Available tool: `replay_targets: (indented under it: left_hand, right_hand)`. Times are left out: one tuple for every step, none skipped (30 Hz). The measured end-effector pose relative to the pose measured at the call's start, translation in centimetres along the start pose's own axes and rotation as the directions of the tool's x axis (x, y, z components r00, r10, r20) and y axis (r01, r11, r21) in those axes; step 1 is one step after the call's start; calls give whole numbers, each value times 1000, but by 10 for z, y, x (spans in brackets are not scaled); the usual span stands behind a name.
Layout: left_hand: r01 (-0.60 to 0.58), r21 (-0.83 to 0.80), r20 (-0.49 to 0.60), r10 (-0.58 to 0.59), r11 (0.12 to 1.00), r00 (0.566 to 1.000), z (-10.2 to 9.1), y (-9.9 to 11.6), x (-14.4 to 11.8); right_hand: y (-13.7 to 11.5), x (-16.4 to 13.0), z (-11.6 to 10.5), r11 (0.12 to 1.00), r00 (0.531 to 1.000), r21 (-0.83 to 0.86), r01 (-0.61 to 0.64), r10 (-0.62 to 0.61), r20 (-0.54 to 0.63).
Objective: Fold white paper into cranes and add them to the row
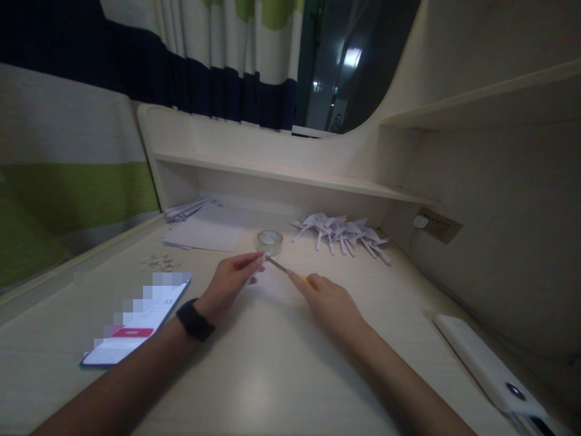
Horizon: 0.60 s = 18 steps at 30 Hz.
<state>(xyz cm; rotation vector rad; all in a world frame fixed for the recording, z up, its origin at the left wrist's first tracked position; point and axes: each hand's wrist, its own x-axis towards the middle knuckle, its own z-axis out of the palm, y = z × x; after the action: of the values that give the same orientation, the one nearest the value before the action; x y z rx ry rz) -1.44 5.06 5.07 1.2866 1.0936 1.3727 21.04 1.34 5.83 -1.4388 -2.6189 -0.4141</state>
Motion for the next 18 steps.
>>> replay_targets:
  left_hand:
    - [-14, 15, 2, 14, 1000, 1000, 0, 1, 0]
    - [-23, 26, 4, 23, 999, 1000, 0, 2, 0]
    - [-30, 33, 0, 30, 999, 1000, 0, 3, 0]
    - [-36, 38, -7, 36, 999, 999, 0, 3, -1]
    - [-41, 41, -13, 42, 998, 999, 0, 3, -1]
    - [-47, 45, -19, 48, 998, 999, 0, 3, -1]
    - [-56, 48, -26, 57, 997, 998, 1, 3, -1]
    - [-61, 52, -32, 63, 997, 997, 1, 3, -1]
    - [-65, 59, -41, 68, 996, 997, 1, 3, -1]
    - [-65, 67, -47, 68, 996, 997, 1, 3, -1]
    - [-67, 76, -55, 71, 995, 996, 1, 4, -2]
    - [-70, 84, -61, 75, 994, 995, 1, 5, -2]
    - [-75, 94, -61, 81, 993, 995, 1, 6, -2]
    - [-81, 104, -60, 87, 991, 994, 1, 6, -3]
    - [-87, 113, -58, 94, 990, 994, 1, 7, -3]
    - [-90, 123, -56, 98, 988, 994, 1, 7, -3]
    - [-91, 133, -53, 99, 987, 994, 1, 7, -3]
    - [-90, 144, -48, 98, 985, 994, 1, 6, -3]
  right_hand:
    - [0, 0, 0, 1000, 1000, 12, 1, -1, 5]
    - [0, 0, 0, 1000, 1000, 28, 1, -1, 10]
    - [1, 0, 0, 999, 1000, 50, 0, -1, 13]
    - [1, 0, 1, 997, 1000, 82, 2, -3, 13]
    - [1, 0, 2, 992, 1000, 128, 1, -2, 10]
    - [0, 0, 4, 982, 1000, 189, 1, -2, 2]
    - [0, -1, 5, 964, 1000, 264, 6, -3, -11]
    - [-1, -1, 6, 937, 1000, 349, 18, -9, -28]
    - [-2, -1, 7, 899, 999, 437, 37, -17, -50]
    - [-4, -1, 7, 853, 997, 519, 59, -25, -72]
    - [-5, -2, 8, 806, 995, 587, 81, -33, -92]
    - [-6, -2, 8, 765, 993, 636, 101, -40, -109]
    - [-7, -2, 9, 740, 992, 663, 112, -44, -119]
    - [-8, -1, 9, 734, 992, 670, 114, -45, -119]
    - [-8, -1, 9, 745, 993, 658, 106, -42, -112]
    - [-8, -1, 10, 772, 994, 629, 91, -36, -100]
    - [-7, -1, 10, 811, 996, 581, 72, -28, -84]
    - [-7, -1, 11, 856, 998, 515, 49, -19, -62]
